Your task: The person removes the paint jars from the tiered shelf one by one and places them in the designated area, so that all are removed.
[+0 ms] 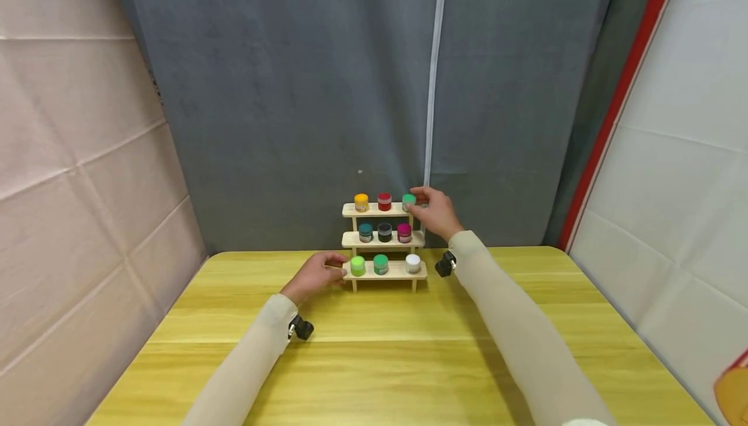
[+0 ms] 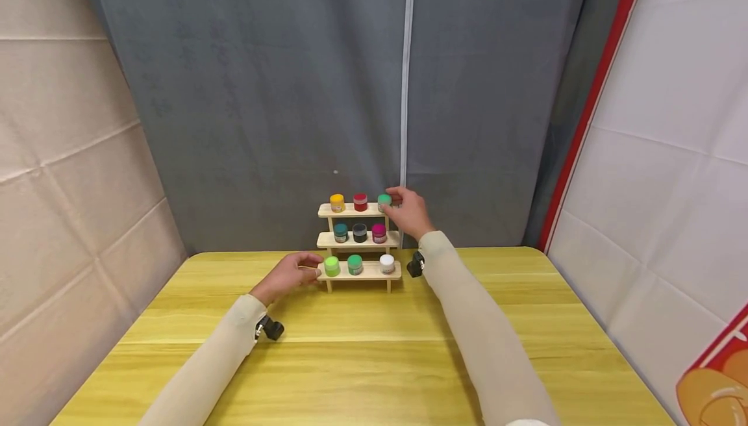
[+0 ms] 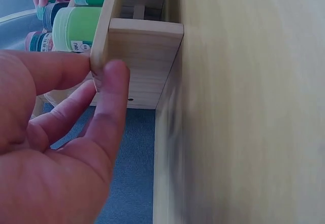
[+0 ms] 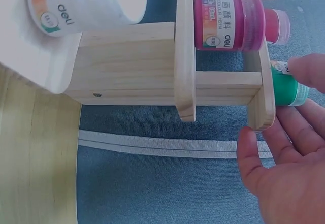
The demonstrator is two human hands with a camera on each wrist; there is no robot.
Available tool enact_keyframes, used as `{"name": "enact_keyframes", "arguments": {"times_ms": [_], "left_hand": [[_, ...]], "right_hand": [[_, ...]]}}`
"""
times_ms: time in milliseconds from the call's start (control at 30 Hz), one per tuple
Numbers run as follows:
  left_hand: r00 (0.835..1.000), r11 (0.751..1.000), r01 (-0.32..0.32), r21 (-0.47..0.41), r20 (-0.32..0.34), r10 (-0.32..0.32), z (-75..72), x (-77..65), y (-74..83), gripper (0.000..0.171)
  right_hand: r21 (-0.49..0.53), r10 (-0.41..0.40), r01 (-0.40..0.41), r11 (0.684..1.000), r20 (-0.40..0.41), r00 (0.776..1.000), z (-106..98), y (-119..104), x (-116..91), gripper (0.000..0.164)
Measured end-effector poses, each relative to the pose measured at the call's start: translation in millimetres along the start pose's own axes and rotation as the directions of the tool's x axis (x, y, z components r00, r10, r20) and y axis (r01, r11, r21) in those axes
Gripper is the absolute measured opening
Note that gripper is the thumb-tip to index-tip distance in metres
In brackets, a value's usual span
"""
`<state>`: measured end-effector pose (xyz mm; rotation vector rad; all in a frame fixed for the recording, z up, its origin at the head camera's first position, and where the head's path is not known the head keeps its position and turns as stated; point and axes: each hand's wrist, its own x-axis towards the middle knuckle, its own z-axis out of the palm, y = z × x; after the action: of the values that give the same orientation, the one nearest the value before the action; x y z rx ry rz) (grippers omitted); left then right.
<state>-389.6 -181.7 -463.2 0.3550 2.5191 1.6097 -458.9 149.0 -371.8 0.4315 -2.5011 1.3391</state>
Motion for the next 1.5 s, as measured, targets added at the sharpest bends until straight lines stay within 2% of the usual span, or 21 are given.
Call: {"name": "enact_keyframes", "arguments": {"times_ms": [167,400,733,1200,1500], "left_hand": [[1.0,0.996,0.007,-0.088,0.027,-0.005,1.2,-1.4,-1.0,0.041],[0.998,0.987,0.052,-0.15,0.026,-0.049,3.6,-1.3,-1.9,0.042],[0.999,0.988,0.045,-0.147,0.013,-0.043,4.7,-3.1,-1.3,0.038],[0.999,0.99,0.037,-0.133,0.032,-0.033,2.9,-0.3,-5.4,0.038],[0.999,0.989,0.029,-0.148,0.029,-0.025,5.5,-2.3,-4.4,0.035]], "right_hand": [[0.019,-0.011,0.011,1.0,-0.001,1.0,0.3,0.5,0.0,0.049],[0.022,-0.017,0.017,1.0,-0.006,1.0,-0.9,4.3,-1.3,0.049],[0.066,-0.06,0.062,0.996,-0.032,0.998,-9.8,11.2,-8.6,0.047],[0.029,-0.101,0.104,0.994,-0.08,0.992,-30.2,20.3,-33.0,0.045],[0.011,-0.071,0.072,0.997,-0.063,0.995,-42.5,34.8,-46.6,0.048]]}}
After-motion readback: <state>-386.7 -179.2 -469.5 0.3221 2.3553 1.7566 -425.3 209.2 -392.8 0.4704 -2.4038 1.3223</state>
